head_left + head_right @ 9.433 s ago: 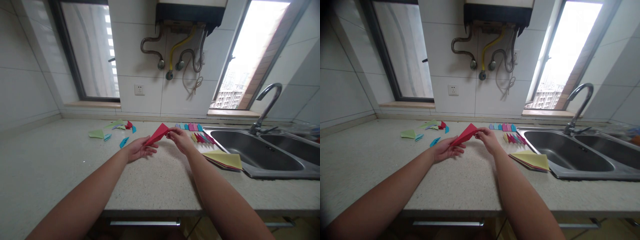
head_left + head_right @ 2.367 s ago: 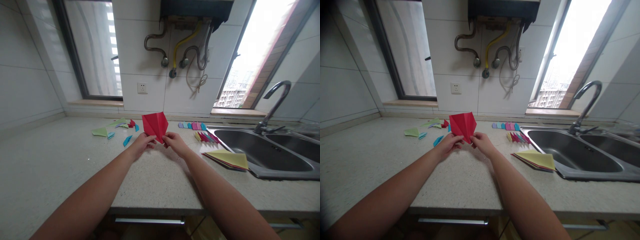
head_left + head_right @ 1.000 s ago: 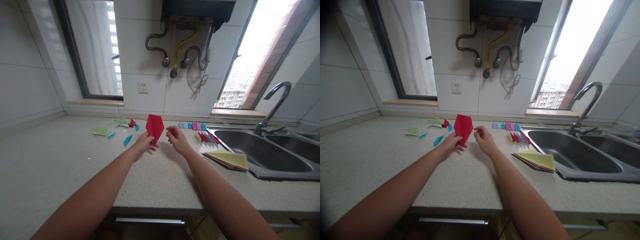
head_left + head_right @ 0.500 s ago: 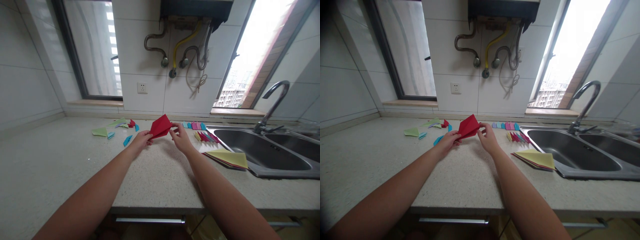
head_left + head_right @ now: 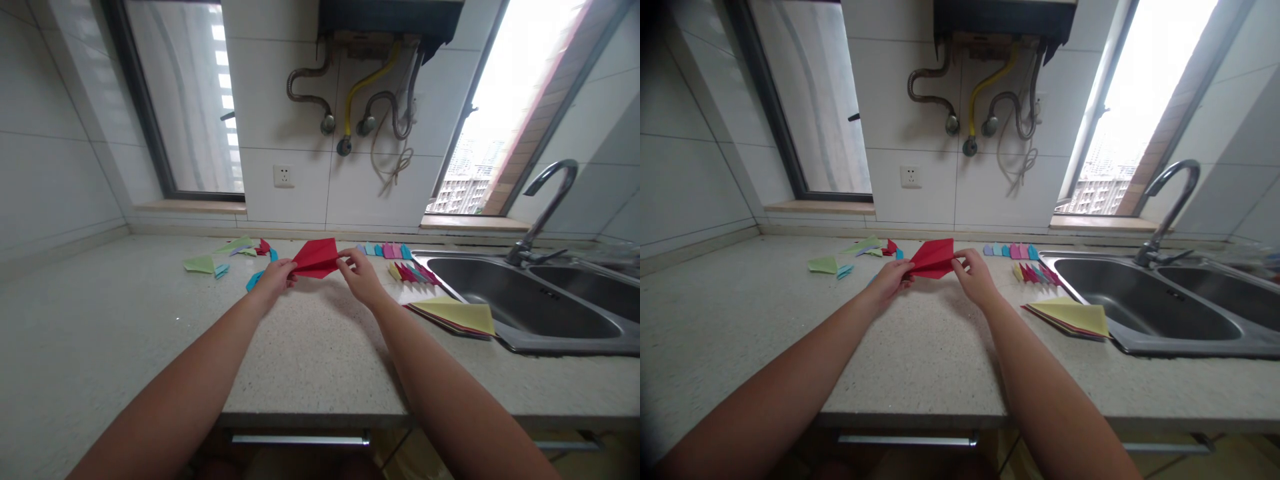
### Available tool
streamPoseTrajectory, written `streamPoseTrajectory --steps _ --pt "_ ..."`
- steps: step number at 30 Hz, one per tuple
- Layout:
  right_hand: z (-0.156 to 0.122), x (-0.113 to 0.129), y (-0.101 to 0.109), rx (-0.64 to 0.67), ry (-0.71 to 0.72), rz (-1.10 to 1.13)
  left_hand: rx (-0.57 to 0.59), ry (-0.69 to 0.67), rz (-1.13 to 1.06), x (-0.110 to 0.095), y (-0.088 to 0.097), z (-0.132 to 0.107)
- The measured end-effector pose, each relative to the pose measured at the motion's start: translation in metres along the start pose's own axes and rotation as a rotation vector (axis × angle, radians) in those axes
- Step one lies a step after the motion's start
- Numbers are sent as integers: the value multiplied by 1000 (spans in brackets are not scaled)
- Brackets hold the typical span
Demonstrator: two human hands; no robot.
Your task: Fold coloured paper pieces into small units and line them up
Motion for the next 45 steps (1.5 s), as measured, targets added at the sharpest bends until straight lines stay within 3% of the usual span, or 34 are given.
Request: streamPoseTrajectory --steps 9,18,25,31,40,45 --pt "0 2 2 -33 -36 79 -25 32 44 4 3 3" --pt "0 1 -1 30 -43 65 -42 41 53 2 5 1" --pt "-5 -26 5 -111 -219 165 2 59 -90 -1 3 -4" --pt "-14 -46 10 -220 -371 257 40 -30 -104 -14 0 -11" --pt "-19 -47 11 -319 -539 449 32 -91 -125 -20 4 -13" --pt "-19 -48 10 -328 -553 596 29 -85 -78 -21 2 -13"
Point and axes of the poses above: each hand's wrist, its own z-axis towards the middle knuckle, its own y-axis out of the back of the hand, x = y × z, the point moved 9 cm from there along z, towards the middle knuckle, and after that the axes turned 14 degrees about y, right-handed, at the moved point
